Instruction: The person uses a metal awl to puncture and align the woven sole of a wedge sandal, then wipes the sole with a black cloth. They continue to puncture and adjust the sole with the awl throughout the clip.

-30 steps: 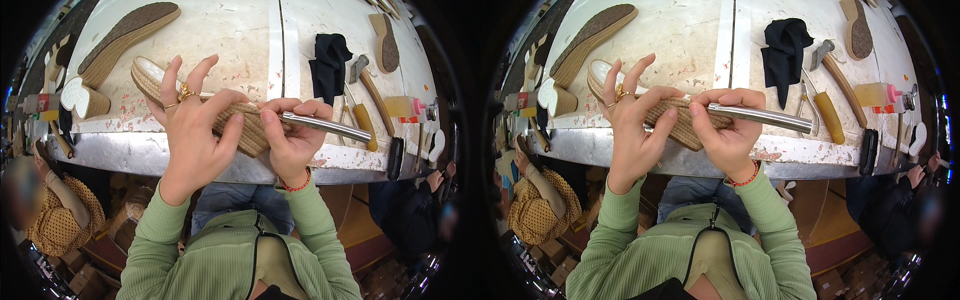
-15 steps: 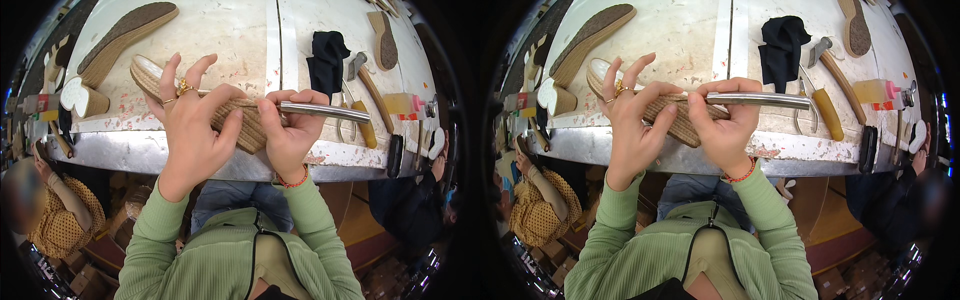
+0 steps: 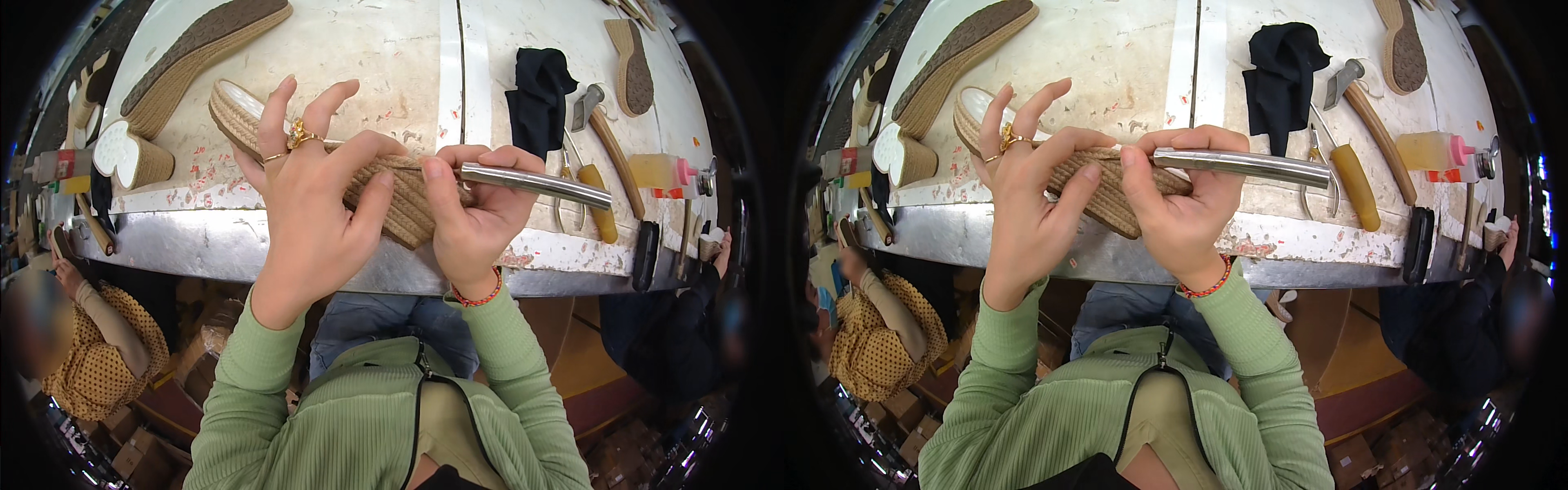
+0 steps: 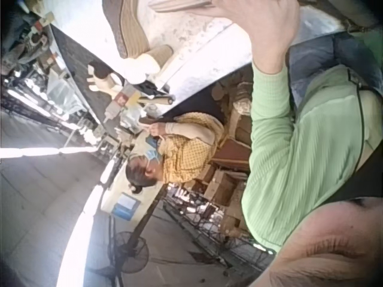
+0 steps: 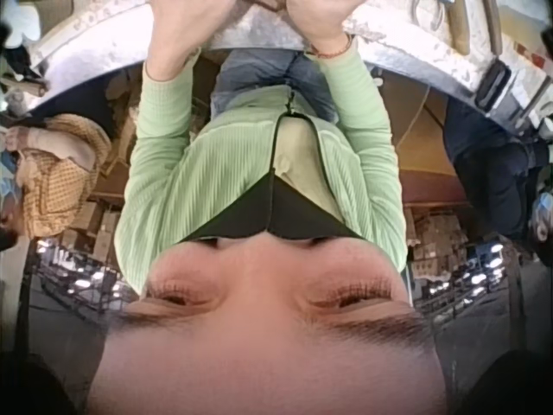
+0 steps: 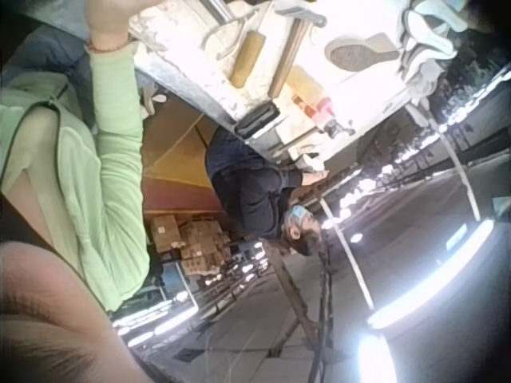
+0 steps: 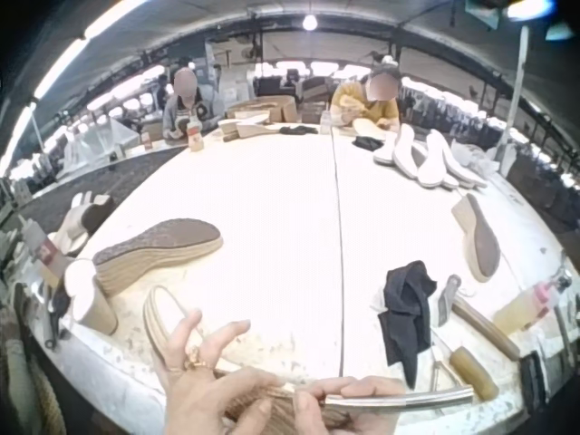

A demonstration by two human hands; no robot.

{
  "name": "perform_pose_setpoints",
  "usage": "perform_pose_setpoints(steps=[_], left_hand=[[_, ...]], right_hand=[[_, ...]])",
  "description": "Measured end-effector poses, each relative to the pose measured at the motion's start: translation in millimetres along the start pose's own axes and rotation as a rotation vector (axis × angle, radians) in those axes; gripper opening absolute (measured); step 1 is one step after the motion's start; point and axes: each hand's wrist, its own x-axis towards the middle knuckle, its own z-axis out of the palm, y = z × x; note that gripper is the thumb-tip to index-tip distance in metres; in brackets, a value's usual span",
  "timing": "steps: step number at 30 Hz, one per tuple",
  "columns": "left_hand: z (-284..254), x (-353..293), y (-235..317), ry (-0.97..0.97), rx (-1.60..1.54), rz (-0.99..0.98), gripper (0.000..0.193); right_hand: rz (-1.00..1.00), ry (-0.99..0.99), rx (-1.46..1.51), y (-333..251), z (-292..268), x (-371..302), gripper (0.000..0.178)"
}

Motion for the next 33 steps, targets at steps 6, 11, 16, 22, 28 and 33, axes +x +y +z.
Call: perform_pose_setpoints(steps=[6, 11, 16, 22, 28, 33], left_hand=[[-1.1, 0.6, 1.7, 0.001, 0.010, -0.010, 0.016], [-1.0, 0.9, 2.3, -0.009, 0.025, -0.007, 0.017], [-3.3, -0.1, 1.9, -0.018, 0.014, 0.014, 0.019], [-0.9, 0.5, -0.6, -0.005, 0.012, 0.022, 0.021], [-1.9, 0.8, 1.1, -0.009, 0.028, 0.011, 0.020], [-2.1, 0.4, 1.2, -0.014, 0.036, 0.020, 0.020]], right_hand=[[0.042, -0.041, 0.174, 0.5, -6.0, 1.7, 0.045], [-0.043, -0.078, 0.000, 1.0, -5.3, 0.3, 0.045], [0.052, -0.014, 0.184, 0.0, -7.4, 1.9, 0.045], [0.017, -0.078, 0.173, 3.7, -10.7, 0.7, 0.044], [-0.026, -0.079, 0.135, 5.4, -9.7, 1.2, 0.044], [0.002, -0.034, 0.125, 2.7, -7.6, 0.3, 0.045]])
